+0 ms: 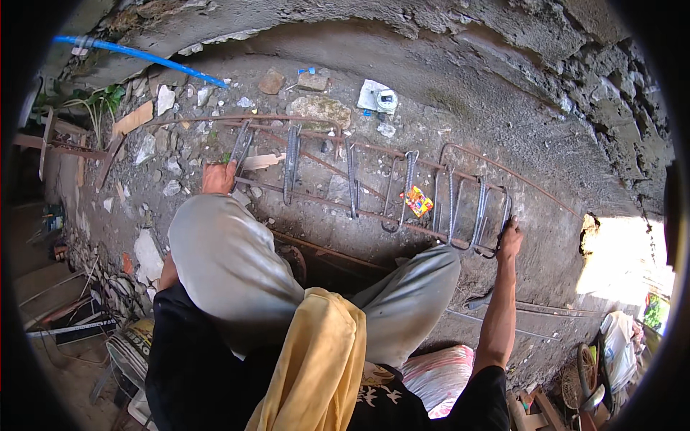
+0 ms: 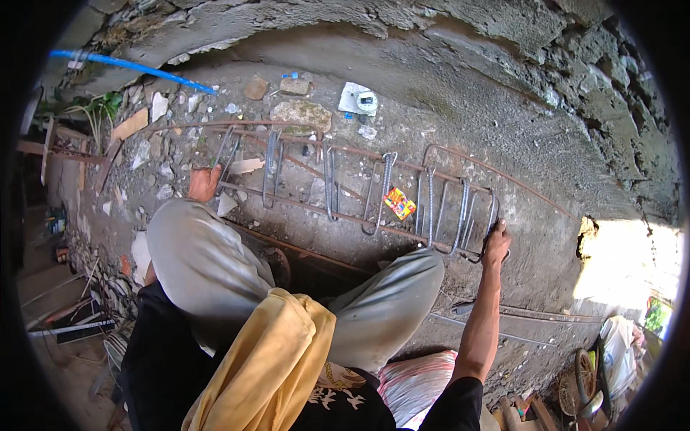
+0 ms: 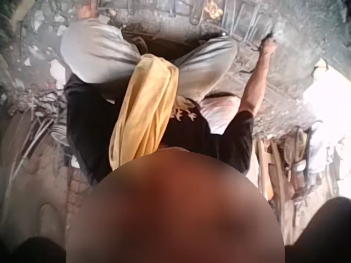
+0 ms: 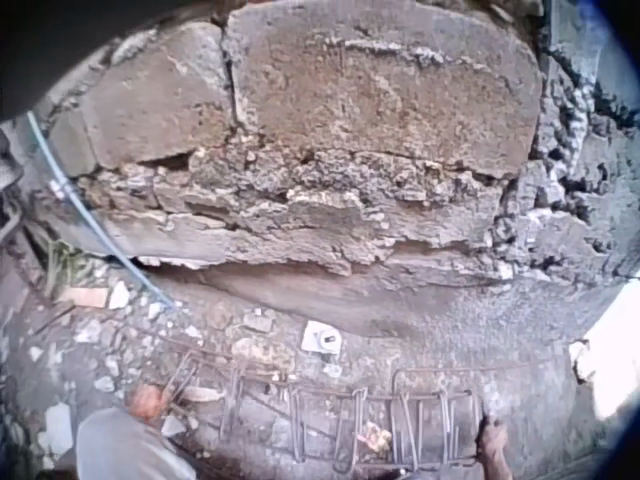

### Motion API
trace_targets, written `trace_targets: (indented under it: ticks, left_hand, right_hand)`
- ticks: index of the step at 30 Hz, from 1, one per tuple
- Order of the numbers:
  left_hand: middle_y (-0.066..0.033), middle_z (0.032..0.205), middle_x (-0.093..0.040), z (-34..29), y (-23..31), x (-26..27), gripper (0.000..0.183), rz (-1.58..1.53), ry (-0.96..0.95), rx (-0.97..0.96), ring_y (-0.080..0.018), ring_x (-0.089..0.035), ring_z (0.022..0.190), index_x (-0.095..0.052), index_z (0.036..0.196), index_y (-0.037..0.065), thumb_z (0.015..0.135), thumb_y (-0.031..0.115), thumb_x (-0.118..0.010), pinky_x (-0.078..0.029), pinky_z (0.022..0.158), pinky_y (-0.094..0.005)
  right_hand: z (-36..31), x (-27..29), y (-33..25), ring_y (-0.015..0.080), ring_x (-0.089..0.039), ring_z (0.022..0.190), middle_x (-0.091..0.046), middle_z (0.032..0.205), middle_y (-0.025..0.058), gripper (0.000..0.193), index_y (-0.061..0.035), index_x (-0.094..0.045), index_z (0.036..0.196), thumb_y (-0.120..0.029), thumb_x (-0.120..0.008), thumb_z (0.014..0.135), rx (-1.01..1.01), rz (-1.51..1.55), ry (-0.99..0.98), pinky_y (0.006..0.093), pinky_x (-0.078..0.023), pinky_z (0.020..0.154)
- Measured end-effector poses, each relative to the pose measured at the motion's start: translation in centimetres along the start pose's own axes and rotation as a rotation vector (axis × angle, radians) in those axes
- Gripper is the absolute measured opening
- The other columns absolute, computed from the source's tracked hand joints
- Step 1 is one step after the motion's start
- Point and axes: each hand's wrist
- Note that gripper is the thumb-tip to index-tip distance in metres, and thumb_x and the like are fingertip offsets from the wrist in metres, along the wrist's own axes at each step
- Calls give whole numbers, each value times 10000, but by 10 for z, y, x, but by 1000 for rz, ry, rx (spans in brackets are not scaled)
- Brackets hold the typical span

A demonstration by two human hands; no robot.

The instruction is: Bend and arrange steel reinforcement bars using a hand hook tool.

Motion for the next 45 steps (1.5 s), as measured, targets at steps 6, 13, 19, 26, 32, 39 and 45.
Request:
trace_targets:
  ticks: [6, 13, 19, 26, 32, 39, 45]
  left_hand:
    - [-245, 823, -654, -38, -22, 28, 455, 8, 46, 106, -455, -581, 839, -671, 784, -31, 937, 350, -475, -408, 855, -506]
    - [-271, 811, -637, 10, -97, 47, 582, 45, -175, 225, -452, -594, 848, -662, 755, -26, 968, 437, -382, -425, 817, -514]
    - [-309, 938, -632, 16, -139, -1, 657, 91, -206, 297, -478, -586, 938, -683, 861, -35, 990, 481, -298, -426, 872, -541]
    - [-309, 884, -630, 11, -240, 5, 546, 69, -330, 56, -494, -582, 902, -648, 916, -47, 992, 418, -371, -447, 783, -538]
    - [-152, 1221, -603, 116, -9, 98, 427, -512, -177, 8, -221, -578, 1087, -520, 1309, -1, 968, 256, -523, -428, 961, -338]
    - [-161, 1170, -618, 33, 411, 71, 496, -1203, -1046, -84, -190, -587, 1089, -435, 1371, -8, 964, 252, -545, -456, 948, -312]
    - [-79, 968, -650, -20, 513, -84, 310, -1084, -937, 149, -181, -641, 819, -548, 1119, 5, 894, 195, -642, -514, 710, -290]
  right_hand:
    - [-15, -29, -28, 169, -419, 488, -459, 525, 44, 589, 10, -550, 642, -464, -444, 975, 69, 5, -21, 368, -333, 482]
    - [-76, -86, -78, 221, -423, 526, -491, 531, 88, 607, 39, -553, 646, -464, -438, 965, 110, 8, 80, 430, -357, 534]
    - [-97, -113, -73, 185, -483, 534, -542, 612, 69, 544, 26, -619, 797, -458, -446, 974, 33, -14, -54, 387, -397, 527]
    - [-106, -129, -68, 183, -538, 577, -599, 645, 85, 537, 23, -669, 784, -462, -507, 950, -97, 156, -291, 369, -439, 553]
    - [-104, -92, -59, 193, -586, 582, -635, 715, 93, 471, 5, -661, 844, -422, -503, 966, -297, 416, -459, 359, -477, 488]
    - [-96, -75, -50, 230, -631, 684, -666, 855, 143, 410, 29, -644, 979, -354, -497, 982, -408, 686, -710, 346, -546, 561]
    - [-77, -84, -36, 147, -555, 668, -642, 808, 47, 269, -25, -674, 908, -276, -584, 940, -163, 521, -665, 317, -454, 556]
Point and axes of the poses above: each hand's wrist, its own z-axis towards the middle knuckle, its own x-axis out of the back of the hand, y = z × x
